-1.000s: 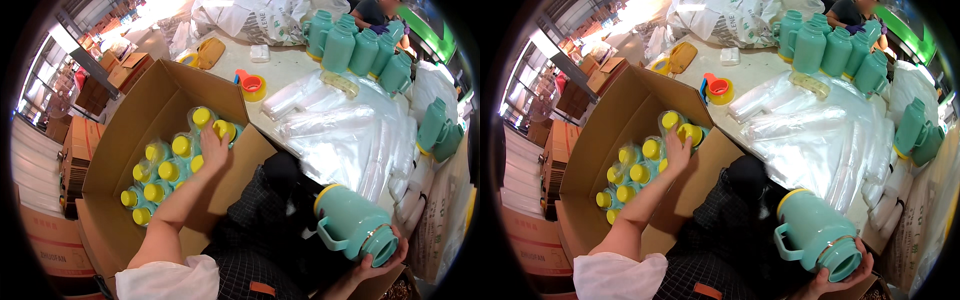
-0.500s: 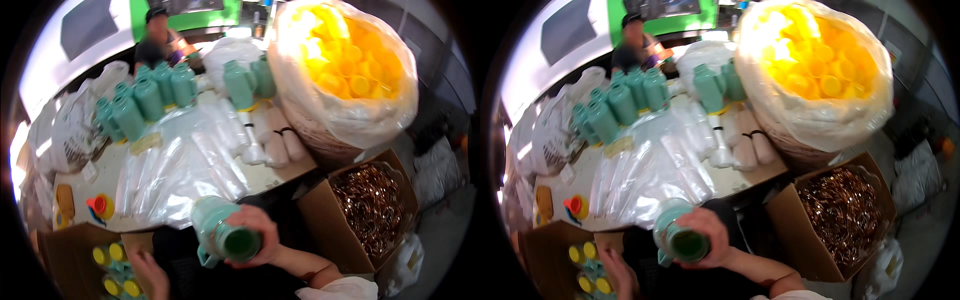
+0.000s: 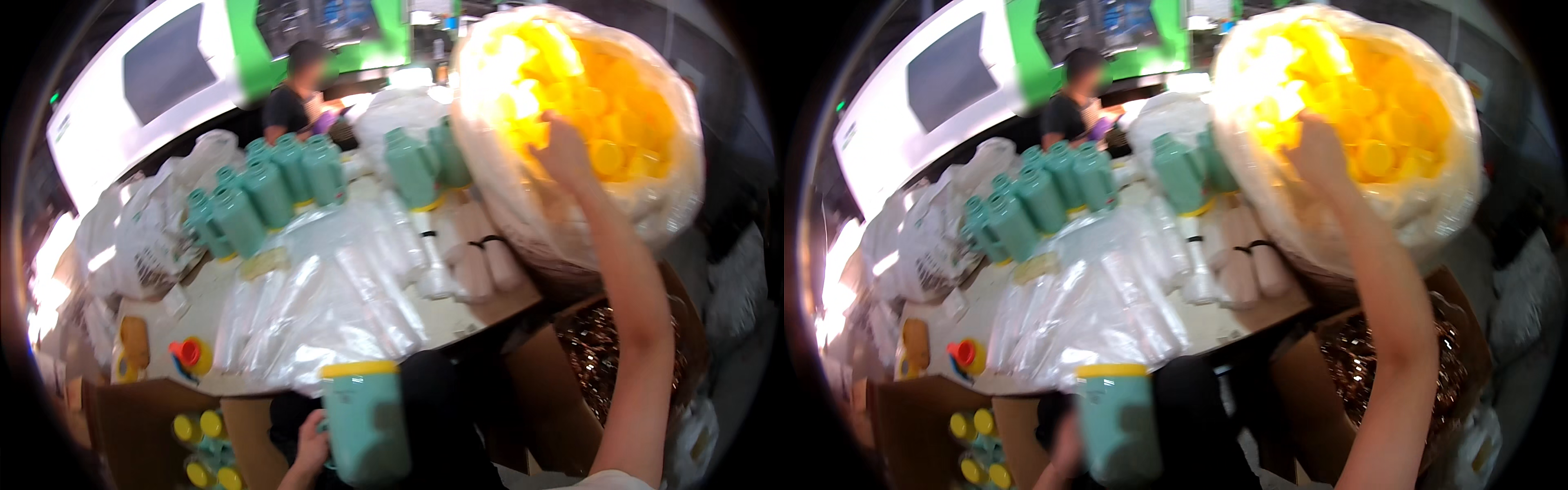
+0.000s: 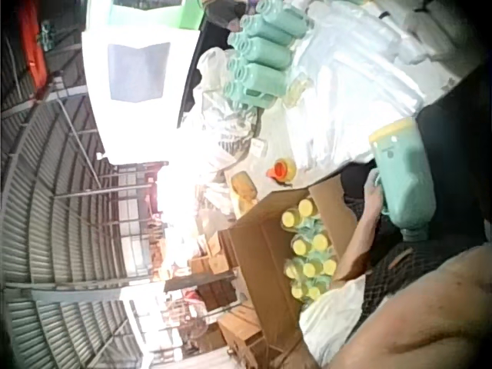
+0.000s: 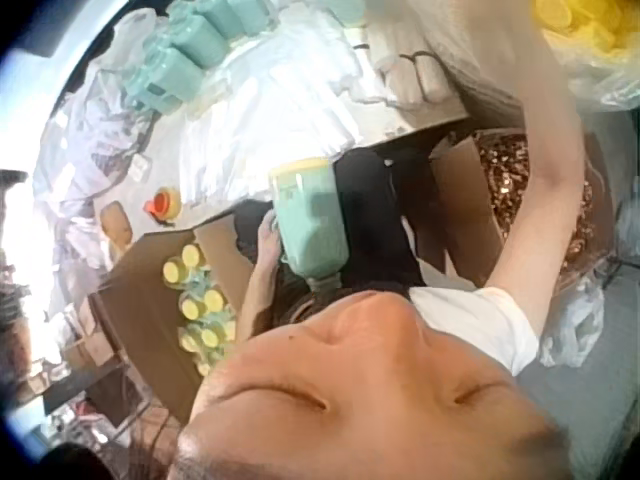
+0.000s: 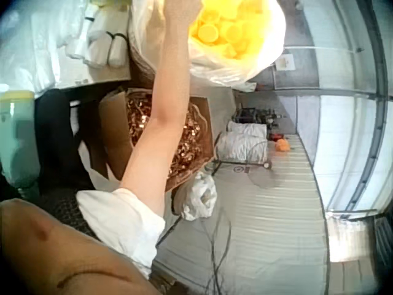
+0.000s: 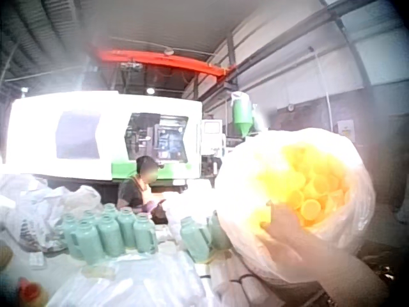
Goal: The person assembles light green kettles by inserting a copper coil into the opening and screwing on a yellow lid. They then place the completed kettles into a cardboard box. The person also uses a tape dispenser to seal the box flaps.
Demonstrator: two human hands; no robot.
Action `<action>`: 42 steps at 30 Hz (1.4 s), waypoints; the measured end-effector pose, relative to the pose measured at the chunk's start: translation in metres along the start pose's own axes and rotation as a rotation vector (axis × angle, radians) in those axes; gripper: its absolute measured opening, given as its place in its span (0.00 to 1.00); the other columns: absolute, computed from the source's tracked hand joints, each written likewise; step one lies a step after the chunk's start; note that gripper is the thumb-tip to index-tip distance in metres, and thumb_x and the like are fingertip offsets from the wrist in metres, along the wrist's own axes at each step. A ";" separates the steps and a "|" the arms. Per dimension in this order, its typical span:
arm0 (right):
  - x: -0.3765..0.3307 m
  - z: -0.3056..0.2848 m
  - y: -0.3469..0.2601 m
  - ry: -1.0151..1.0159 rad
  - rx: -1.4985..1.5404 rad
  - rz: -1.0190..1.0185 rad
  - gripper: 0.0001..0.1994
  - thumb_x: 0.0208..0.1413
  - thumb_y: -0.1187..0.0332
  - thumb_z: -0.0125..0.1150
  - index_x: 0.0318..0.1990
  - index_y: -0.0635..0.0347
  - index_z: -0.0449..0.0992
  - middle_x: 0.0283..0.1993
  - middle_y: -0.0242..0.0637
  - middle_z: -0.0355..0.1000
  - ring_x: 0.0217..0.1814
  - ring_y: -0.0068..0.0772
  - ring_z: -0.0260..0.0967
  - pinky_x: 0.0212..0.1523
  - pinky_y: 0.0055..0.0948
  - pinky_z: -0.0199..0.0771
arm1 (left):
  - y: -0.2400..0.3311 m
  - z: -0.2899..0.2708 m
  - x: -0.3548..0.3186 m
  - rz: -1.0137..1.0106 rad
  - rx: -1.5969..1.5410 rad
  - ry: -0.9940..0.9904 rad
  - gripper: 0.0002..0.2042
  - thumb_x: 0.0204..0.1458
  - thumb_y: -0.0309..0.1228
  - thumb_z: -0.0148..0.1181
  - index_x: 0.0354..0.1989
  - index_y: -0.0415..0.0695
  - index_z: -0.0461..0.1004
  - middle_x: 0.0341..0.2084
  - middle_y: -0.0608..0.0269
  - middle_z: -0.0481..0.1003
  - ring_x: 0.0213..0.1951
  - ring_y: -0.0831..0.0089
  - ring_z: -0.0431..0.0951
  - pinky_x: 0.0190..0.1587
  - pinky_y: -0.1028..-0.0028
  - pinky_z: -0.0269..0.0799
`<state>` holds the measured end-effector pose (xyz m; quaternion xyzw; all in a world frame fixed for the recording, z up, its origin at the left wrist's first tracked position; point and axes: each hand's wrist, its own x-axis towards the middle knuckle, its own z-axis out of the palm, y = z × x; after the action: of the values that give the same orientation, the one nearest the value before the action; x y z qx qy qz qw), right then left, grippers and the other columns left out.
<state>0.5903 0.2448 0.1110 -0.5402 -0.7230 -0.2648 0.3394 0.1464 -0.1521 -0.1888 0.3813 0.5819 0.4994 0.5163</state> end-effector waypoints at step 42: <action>-0.307 0.000 -0.231 -0.934 1.409 0.148 0.21 0.58 0.64 0.66 0.57 0.60 0.76 0.51 0.44 0.75 0.55 0.45 0.72 0.57 0.35 0.70 | 0.005 -0.017 0.073 0.469 1.483 -0.087 0.25 0.50 0.36 0.69 0.57 0.47 0.74 0.67 0.53 0.65 0.67 0.57 0.66 0.69 0.51 0.55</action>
<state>0.4256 -0.0036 -0.1308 -0.3024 -0.7478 0.5207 0.2795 0.1164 -0.0846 -0.2004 0.7593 0.6473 0.0604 0.0299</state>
